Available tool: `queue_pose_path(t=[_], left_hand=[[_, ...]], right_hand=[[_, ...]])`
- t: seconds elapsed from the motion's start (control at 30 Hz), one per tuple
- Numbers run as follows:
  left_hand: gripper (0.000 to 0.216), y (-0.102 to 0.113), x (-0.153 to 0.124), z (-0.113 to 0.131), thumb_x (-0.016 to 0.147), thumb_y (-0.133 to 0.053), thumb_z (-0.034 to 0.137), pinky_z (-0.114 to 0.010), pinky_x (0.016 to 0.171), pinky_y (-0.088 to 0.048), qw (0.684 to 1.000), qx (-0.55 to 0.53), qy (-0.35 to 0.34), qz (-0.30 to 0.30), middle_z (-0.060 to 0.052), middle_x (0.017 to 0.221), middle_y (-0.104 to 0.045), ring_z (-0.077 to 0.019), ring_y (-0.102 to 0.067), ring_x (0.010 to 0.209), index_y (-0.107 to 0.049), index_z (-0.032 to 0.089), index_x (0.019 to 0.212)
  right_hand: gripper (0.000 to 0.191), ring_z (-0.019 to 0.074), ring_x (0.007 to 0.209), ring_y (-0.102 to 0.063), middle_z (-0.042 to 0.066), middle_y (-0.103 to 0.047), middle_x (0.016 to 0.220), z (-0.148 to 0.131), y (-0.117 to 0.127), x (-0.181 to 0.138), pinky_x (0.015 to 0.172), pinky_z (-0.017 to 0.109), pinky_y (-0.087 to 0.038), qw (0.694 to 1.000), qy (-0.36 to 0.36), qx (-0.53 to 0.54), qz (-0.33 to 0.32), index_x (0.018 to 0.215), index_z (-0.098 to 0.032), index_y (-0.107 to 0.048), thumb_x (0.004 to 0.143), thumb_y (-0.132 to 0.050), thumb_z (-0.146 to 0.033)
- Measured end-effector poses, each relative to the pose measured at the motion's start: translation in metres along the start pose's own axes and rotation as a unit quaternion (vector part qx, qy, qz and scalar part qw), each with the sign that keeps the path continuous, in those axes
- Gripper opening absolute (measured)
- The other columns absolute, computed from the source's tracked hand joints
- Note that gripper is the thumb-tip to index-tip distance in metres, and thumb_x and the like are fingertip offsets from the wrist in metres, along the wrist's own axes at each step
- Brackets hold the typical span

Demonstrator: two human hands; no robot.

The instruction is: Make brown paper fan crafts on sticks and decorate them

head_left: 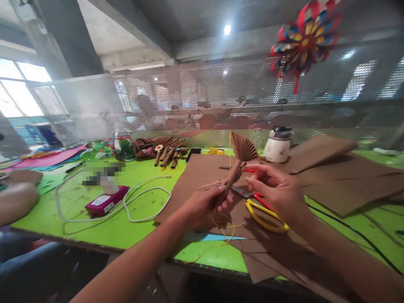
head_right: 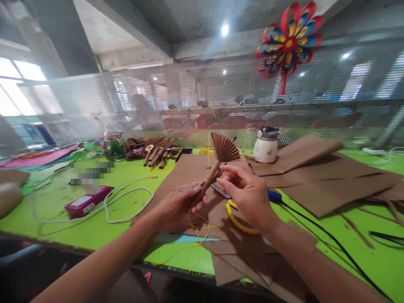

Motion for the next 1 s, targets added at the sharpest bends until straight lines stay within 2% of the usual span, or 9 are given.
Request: queue_pose_path(t=[0.13,0.33,0.37,0.43,0.5,0.6,0.8,0.87,1.0], left_hand=[[0.026,0.0,-0.001,0.005,0.086,-0.047,0.033,-0.019,0.053,-0.037,1.0,0.021,-0.017,-0.005,-0.008,0.08,-0.058,-0.0083,-0.049,0.06,-0.059,0.01,0.09],[0.025,-0.001,-0.002,0.009,0.087,-0.046,0.031,-0.019,0.05,-0.035,0.999,0.023,-0.027,0.018,-0.007,0.078,-0.058,-0.0076,-0.047,0.057,-0.058,0.011,0.092],[0.025,-0.001,-0.002,0.01,0.086,-0.046,0.032,-0.019,0.05,-0.035,0.999,0.025,-0.028,0.022,-0.007,0.077,-0.058,-0.0076,-0.047,0.056,-0.059,0.011,0.091],[0.025,-0.002,-0.002,0.011,0.085,-0.049,0.033,-0.02,0.05,-0.035,0.999,0.025,-0.026,0.027,-0.006,0.075,-0.057,-0.0079,-0.047,0.056,-0.059,0.011,0.088],[0.024,-0.002,-0.002,0.012,0.085,-0.049,0.033,-0.02,0.051,-0.035,0.999,0.02,-0.022,0.03,-0.006,0.075,-0.057,-0.0083,-0.047,0.057,-0.06,0.011,0.087],[0.025,0.0,-0.002,0.011,0.086,-0.046,0.033,-0.02,0.053,-0.036,0.999,0.017,-0.026,0.027,-0.006,0.076,-0.057,-0.0081,-0.047,0.058,-0.06,0.012,0.084],[0.028,0.004,-0.001,0.006,0.087,-0.044,0.032,-0.021,0.053,-0.035,0.999,0.018,-0.022,0.025,-0.006,0.075,-0.057,-0.0085,-0.047,0.057,-0.06,0.01,0.082],[0.028,0.003,-0.001,0.006,0.086,-0.044,0.033,-0.02,0.052,-0.035,1.0,0.01,-0.017,0.02,-0.006,0.073,-0.056,-0.0081,-0.046,0.056,-0.06,0.01,0.081],[0.025,0.002,-0.001,0.009,0.084,-0.049,0.034,-0.019,0.051,-0.035,1.0,-0.001,-0.017,0.026,-0.006,0.075,-0.057,-0.0083,-0.047,0.056,-0.059,0.011,0.084]], right_hand=[[0.029,0.0075,0.052,-0.048,-0.002,-0.054,0.063,0.004,0.005,0.005,0.049,0.02,-0.042,0.999,-0.028,0.037,0.005,0.094,-0.017,-0.062,0.071,-0.067,-0.033],[0.022,0.0032,0.035,-0.024,-0.01,-0.03,0.043,0.013,0.01,0.012,0.034,0.017,-0.02,0.993,-0.059,0.105,0.0,0.086,-0.017,-0.058,0.081,-0.056,-0.038],[0.02,0.0032,0.035,-0.025,-0.011,-0.03,0.043,0.012,0.011,0.013,0.034,0.017,-0.02,0.991,-0.06,0.117,-0.001,0.088,-0.017,-0.058,0.08,-0.056,-0.036],[0.022,0.0045,0.04,-0.036,-0.009,-0.039,0.048,0.007,0.013,0.014,0.039,0.018,-0.032,0.992,-0.039,0.12,-0.002,0.096,-0.019,-0.058,0.079,-0.059,-0.031],[0.032,0.0078,0.054,-0.05,-0.005,-0.051,0.06,0.002,0.016,0.015,0.055,0.022,-0.044,0.995,-0.009,0.103,-0.017,0.109,-0.02,-0.056,0.078,-0.06,-0.028],[0.037,0.0109,0.068,-0.057,-0.002,-0.057,0.071,-0.002,0.017,0.015,0.067,0.027,-0.047,0.994,-0.005,0.093,-0.052,0.114,-0.02,-0.055,0.078,-0.059,-0.027],[0.024,0.0072,0.055,-0.052,-0.001,-0.055,0.072,-0.002,0.012,0.009,0.053,0.023,-0.043,0.987,-0.086,0.101,-0.096,0.089,-0.017,-0.065,0.068,-0.07,-0.029],[0.018,0.0055,0.049,-0.044,-0.003,-0.051,0.061,-0.007,0.009,0.005,0.048,0.021,-0.037,0.987,-0.076,0.09,-0.107,0.079,-0.015,-0.064,0.071,-0.068,-0.031],[0.024,0.0051,0.041,-0.028,-0.008,-0.032,0.046,-0.026,0.005,-0.006,0.041,0.02,-0.025,0.985,-0.049,0.072,-0.149,0.076,-0.016,-0.06,0.085,-0.051,-0.036]])
Point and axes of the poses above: each hand's wrist, its own x-axis towards the middle knuckle, its own y-axis out of the back of the hand, z = x × y, the point moved 1 cm from there along x, towards the middle knuckle
